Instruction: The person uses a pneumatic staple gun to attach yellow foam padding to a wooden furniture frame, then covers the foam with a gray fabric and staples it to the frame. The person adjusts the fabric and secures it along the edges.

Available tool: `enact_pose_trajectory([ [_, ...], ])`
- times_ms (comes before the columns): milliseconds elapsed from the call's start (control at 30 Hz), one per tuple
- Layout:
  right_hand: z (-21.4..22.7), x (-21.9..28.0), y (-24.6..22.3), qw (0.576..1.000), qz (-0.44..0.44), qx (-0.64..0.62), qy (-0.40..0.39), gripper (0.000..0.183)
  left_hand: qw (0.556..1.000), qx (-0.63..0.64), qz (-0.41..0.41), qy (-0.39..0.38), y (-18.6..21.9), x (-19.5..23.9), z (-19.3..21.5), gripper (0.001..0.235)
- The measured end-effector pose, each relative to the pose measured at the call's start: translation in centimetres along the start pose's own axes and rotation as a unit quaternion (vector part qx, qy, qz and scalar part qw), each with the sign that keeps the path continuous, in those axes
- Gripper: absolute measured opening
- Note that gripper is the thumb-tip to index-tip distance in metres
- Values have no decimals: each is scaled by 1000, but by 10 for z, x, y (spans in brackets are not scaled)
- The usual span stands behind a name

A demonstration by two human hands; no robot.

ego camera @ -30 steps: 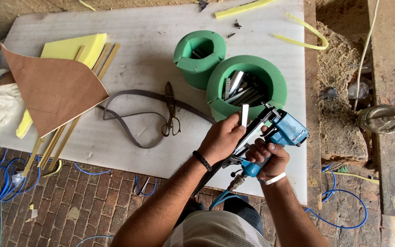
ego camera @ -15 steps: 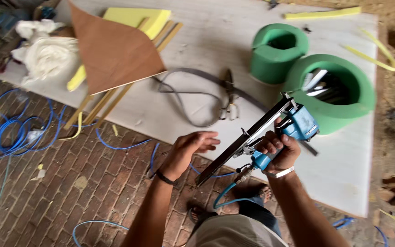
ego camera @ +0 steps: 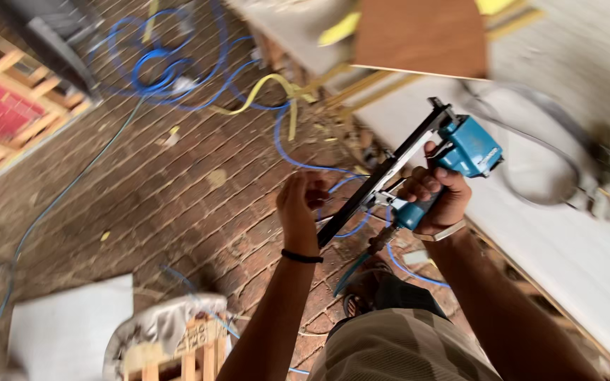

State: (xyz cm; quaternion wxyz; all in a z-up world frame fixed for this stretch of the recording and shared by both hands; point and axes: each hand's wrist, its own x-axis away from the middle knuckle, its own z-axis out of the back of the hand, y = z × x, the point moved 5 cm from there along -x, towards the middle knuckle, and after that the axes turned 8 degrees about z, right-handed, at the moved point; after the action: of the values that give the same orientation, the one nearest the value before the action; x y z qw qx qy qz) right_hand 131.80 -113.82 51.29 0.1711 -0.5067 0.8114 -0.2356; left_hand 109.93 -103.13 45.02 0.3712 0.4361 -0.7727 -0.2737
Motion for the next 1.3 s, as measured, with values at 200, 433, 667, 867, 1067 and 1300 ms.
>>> enact_pose_trajectory([
  [200, -21, -82, 113, 986, -102, -66, -112, 39, 979, -128, -117, -106, 77, -4, 58, 28],
  [433, -32, -220, 249, 954, -213, -152, -149, 35, 940, -329, 53, -74, 145, -73, 128, 59],
  [667, -90, -301, 408, 919, -338, -112, -172, 40, 980, 42, -81, 177, 212, -193, 185, 31],
  [867, -121, -346, 533, 859, -480, -51, -169, 42, 981, -1, 46, 189, 247, -266, 278, 40],
  [1067, -162, -409, 690, 809, -527, 48, -257, 54, 977, 87, -25, 191, 268, -349, 410, 60],
  [1300, -251, -472, 882, 790, -523, 119, -296, 64, 965, 222, -39, 131, 371, -442, 580, 50],
])
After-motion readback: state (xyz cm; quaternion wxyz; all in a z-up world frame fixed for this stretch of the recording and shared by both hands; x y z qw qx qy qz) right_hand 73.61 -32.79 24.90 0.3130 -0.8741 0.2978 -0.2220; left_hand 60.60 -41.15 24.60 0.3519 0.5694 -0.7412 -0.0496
